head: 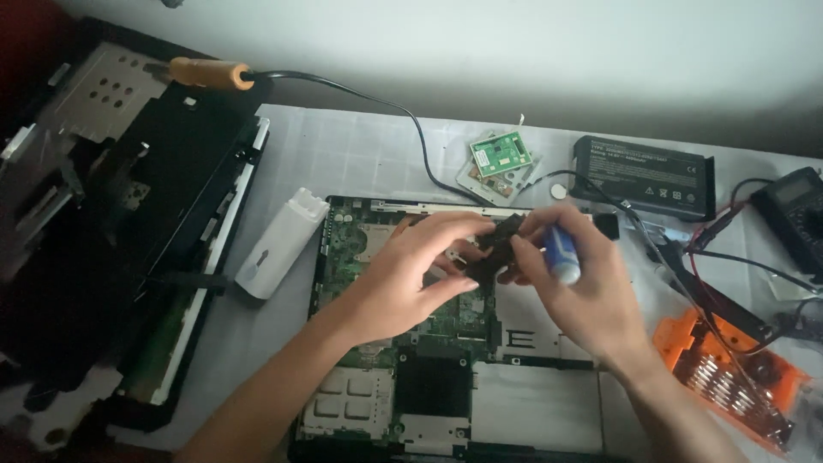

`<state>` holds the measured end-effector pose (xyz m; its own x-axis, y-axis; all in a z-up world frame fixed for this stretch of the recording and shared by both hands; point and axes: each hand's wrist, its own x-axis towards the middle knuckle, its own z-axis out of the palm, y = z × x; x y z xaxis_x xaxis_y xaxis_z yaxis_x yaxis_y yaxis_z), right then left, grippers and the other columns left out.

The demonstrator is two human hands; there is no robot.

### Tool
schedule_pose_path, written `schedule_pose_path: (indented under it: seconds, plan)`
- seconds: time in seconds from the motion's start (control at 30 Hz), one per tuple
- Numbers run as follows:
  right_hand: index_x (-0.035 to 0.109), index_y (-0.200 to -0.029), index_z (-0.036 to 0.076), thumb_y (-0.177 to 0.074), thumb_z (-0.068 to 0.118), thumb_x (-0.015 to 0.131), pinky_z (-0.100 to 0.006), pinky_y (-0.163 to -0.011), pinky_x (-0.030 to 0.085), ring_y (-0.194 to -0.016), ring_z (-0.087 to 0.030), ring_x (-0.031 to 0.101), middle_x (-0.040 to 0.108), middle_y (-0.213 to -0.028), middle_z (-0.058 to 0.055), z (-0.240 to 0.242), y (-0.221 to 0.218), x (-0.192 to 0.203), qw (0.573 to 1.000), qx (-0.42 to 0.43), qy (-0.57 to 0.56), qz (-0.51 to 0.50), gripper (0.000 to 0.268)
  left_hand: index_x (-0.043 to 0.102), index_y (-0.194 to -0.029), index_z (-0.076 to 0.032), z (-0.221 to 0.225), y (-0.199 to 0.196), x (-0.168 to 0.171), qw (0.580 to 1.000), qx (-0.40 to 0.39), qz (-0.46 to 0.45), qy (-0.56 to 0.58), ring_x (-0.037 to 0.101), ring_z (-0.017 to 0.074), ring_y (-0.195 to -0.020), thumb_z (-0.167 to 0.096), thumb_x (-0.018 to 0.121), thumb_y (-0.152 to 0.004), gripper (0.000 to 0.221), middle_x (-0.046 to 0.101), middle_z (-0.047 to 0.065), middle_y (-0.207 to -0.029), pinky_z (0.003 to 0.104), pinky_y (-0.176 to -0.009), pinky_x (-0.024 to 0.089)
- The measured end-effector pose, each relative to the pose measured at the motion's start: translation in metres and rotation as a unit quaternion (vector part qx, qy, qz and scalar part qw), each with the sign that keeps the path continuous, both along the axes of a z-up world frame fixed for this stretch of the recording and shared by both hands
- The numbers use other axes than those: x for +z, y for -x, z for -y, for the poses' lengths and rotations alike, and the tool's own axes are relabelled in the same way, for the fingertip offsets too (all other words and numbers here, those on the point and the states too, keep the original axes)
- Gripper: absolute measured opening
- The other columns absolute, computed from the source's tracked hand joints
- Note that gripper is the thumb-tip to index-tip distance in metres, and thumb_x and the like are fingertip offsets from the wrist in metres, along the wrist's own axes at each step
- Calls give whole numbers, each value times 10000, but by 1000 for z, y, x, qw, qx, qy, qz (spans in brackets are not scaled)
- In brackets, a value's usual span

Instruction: Disassembling and manipulating internal components of a laptop, including the cooling fan and ribbon cables, using a screwdriver.

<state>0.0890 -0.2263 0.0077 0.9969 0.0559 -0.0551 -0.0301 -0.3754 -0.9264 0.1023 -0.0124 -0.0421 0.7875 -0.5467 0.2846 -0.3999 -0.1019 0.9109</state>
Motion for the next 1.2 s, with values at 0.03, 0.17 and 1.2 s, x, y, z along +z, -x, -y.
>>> schedule_pose_path:
  seconds: [0.03,0.17,1.2]
  plan:
    - [676,-1048,-17,-887,121,699,-597,-658,634,-691,-456,789,665,-762,-252,3,-1,-2,1000,0,0,0,213,456,-1491,-111,1,-1,2,1000,0,0,0,682,369,-1198,17,673,-951,596,521,167,-1473,476,-921,618]
    - [719,-980,36,-862,81,688,-499,-636,607,-698,-400,791,715,-755,-180,9,-5,-4,994,79,35,73,130,452,-1463,-76,0,-2,11,998,12,46,-49,632,430,-1223,-98,725,-941,589,536,219,-1439,555,-945,558]
    - [667,-1040,45,-769,-41,778,-535,-750,591,-822,-407,792,793,-943,-188,41,-39,-40,961,202,119,149,305,702,-1132,-102,2,-9,-6,938,93,184,-280,562,395,-1263,-307,845,-841,384,595,138,-1322,518,-870,606]
